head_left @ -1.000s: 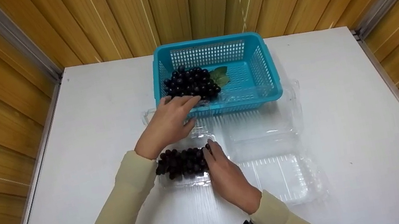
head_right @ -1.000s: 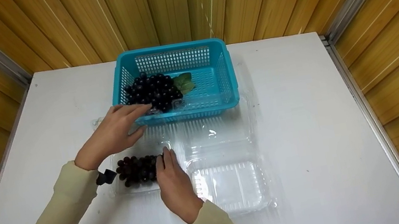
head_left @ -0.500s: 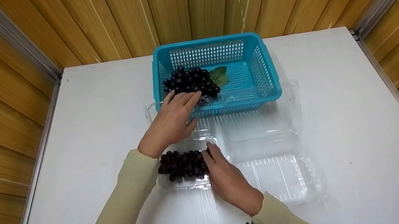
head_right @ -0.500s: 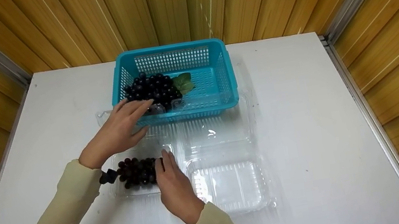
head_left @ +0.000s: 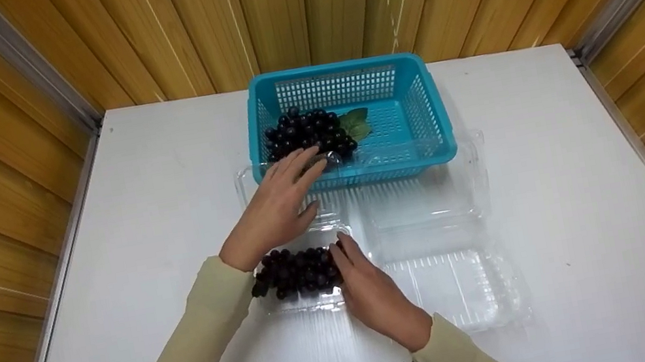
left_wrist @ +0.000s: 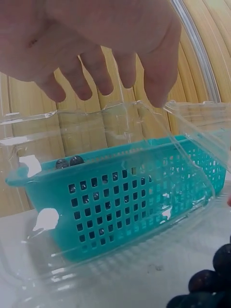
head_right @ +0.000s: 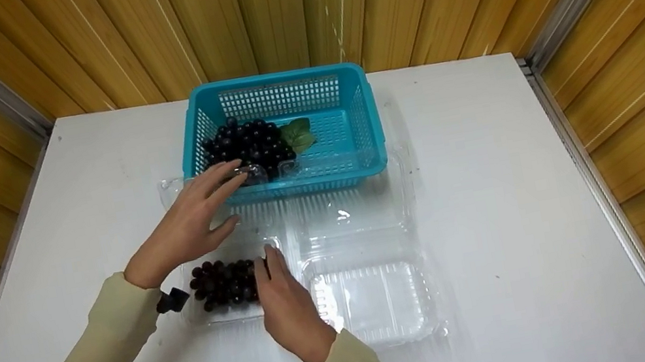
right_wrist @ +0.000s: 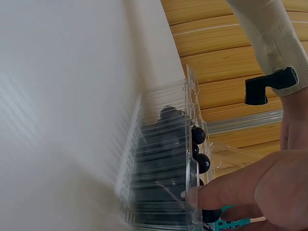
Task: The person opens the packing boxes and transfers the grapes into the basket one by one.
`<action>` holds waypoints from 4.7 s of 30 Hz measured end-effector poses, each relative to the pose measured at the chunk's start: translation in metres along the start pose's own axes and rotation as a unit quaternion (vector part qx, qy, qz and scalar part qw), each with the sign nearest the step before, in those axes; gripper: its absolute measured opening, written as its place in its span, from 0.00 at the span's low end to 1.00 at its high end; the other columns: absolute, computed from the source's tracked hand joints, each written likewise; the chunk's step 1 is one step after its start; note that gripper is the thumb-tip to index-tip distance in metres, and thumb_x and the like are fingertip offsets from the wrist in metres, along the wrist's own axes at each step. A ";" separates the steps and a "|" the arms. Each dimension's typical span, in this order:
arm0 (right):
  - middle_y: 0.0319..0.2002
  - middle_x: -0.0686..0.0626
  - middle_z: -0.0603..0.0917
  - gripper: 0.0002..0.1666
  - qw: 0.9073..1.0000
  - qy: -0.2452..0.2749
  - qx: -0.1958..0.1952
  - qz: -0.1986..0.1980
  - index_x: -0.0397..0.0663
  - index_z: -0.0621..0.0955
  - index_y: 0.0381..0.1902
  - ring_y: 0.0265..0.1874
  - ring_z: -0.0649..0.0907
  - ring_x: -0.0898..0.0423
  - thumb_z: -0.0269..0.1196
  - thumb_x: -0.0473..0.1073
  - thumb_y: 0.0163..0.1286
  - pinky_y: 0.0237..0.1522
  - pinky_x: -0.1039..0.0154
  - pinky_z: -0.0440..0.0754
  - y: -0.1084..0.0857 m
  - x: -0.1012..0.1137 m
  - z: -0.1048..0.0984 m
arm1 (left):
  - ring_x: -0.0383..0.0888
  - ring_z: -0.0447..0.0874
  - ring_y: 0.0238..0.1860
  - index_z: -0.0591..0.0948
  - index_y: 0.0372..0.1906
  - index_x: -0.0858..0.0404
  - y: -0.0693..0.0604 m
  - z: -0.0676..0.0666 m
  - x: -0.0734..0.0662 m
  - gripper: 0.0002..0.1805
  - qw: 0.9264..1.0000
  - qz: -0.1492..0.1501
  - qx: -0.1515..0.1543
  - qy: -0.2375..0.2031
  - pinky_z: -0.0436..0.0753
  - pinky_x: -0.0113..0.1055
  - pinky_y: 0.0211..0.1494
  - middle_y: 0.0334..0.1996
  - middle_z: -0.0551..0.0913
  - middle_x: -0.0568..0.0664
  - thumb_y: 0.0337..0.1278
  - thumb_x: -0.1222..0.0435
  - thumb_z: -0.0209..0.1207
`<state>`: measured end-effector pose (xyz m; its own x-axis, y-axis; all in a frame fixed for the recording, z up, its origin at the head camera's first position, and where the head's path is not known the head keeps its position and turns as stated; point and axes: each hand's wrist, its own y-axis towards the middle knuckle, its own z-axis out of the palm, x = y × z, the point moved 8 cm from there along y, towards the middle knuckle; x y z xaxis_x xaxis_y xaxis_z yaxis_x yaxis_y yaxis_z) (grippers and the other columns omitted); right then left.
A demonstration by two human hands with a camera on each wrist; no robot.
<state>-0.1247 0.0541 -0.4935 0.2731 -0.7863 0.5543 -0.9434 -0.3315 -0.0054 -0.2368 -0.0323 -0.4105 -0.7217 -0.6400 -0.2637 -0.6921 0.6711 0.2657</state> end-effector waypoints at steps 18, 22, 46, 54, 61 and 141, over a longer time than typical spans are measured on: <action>0.75 0.36 0.53 0.41 1.000 0.001 -0.001 0.009 0.30 0.58 0.72 0.66 0.71 0.45 0.59 0.27 0.62 0.42 0.60 0.82 -0.005 -0.002 -0.001 | 0.44 0.80 0.57 0.78 0.60 0.58 -0.035 0.030 -0.008 0.26 0.991 -0.019 0.115 -0.059 0.80 0.40 0.59 0.57 0.81 0.49 0.57 0.56 0.65; 0.76 0.38 0.52 0.42 1.000 0.005 0.003 0.014 0.31 0.58 0.72 0.63 0.74 0.47 0.60 0.28 0.61 0.42 0.59 0.81 -0.005 -0.005 -0.001 | 0.44 0.80 0.58 0.77 0.62 0.58 -0.043 0.041 -0.013 0.30 0.984 -0.027 0.161 -0.069 0.79 0.39 0.61 0.58 0.80 0.49 0.52 0.54 0.68; 0.77 0.39 0.50 0.51 0.999 0.029 0.018 0.016 0.34 0.55 0.74 0.65 0.73 0.43 0.69 0.33 0.58 0.53 0.52 0.80 -0.009 -0.009 -0.003 | 0.46 0.79 0.58 0.74 0.64 0.53 -0.067 0.082 -0.022 0.41 0.961 -0.050 0.262 -0.069 0.76 0.43 0.64 0.58 0.80 0.47 0.38 0.59 0.76; 0.76 0.38 0.51 0.50 0.999 0.031 0.014 0.008 0.34 0.56 0.73 0.65 0.73 0.45 0.69 0.33 0.58 0.55 0.54 0.79 -0.013 -0.007 -0.004 | 0.47 0.81 0.52 0.74 0.64 0.55 -0.070 0.093 -0.022 0.40 0.957 -0.060 0.281 -0.033 0.79 0.45 0.60 0.53 0.82 0.50 0.38 0.58 0.75; 0.76 0.38 0.51 0.51 0.999 0.034 0.016 0.007 0.34 0.56 0.74 0.67 0.71 0.44 0.69 0.32 0.57 0.57 0.53 0.78 -0.015 -0.006 -0.003 | 0.48 0.83 0.49 0.73 0.63 0.55 -0.071 0.097 -0.026 0.41 0.959 -0.054 0.278 0.003 0.81 0.47 0.55 0.50 0.81 0.50 0.37 0.56 0.75; 0.70 0.45 0.68 0.33 0.983 0.094 -0.158 0.026 0.46 0.68 0.69 0.70 0.69 0.50 0.62 0.46 0.69 0.67 0.51 0.70 -0.012 -0.021 -0.055 | 0.47 0.83 0.47 0.75 0.58 0.55 -0.019 -0.017 -0.008 0.33 0.995 -0.043 0.079 -0.049 0.83 0.46 0.53 0.51 0.83 0.49 0.42 0.60 0.72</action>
<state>-0.1290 0.1029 -0.4595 0.2106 -0.6781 0.7042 -0.9748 -0.0913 0.2036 -0.2180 -0.0466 -0.3978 -0.6496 -0.6635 -0.3711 -0.7365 0.6703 0.0910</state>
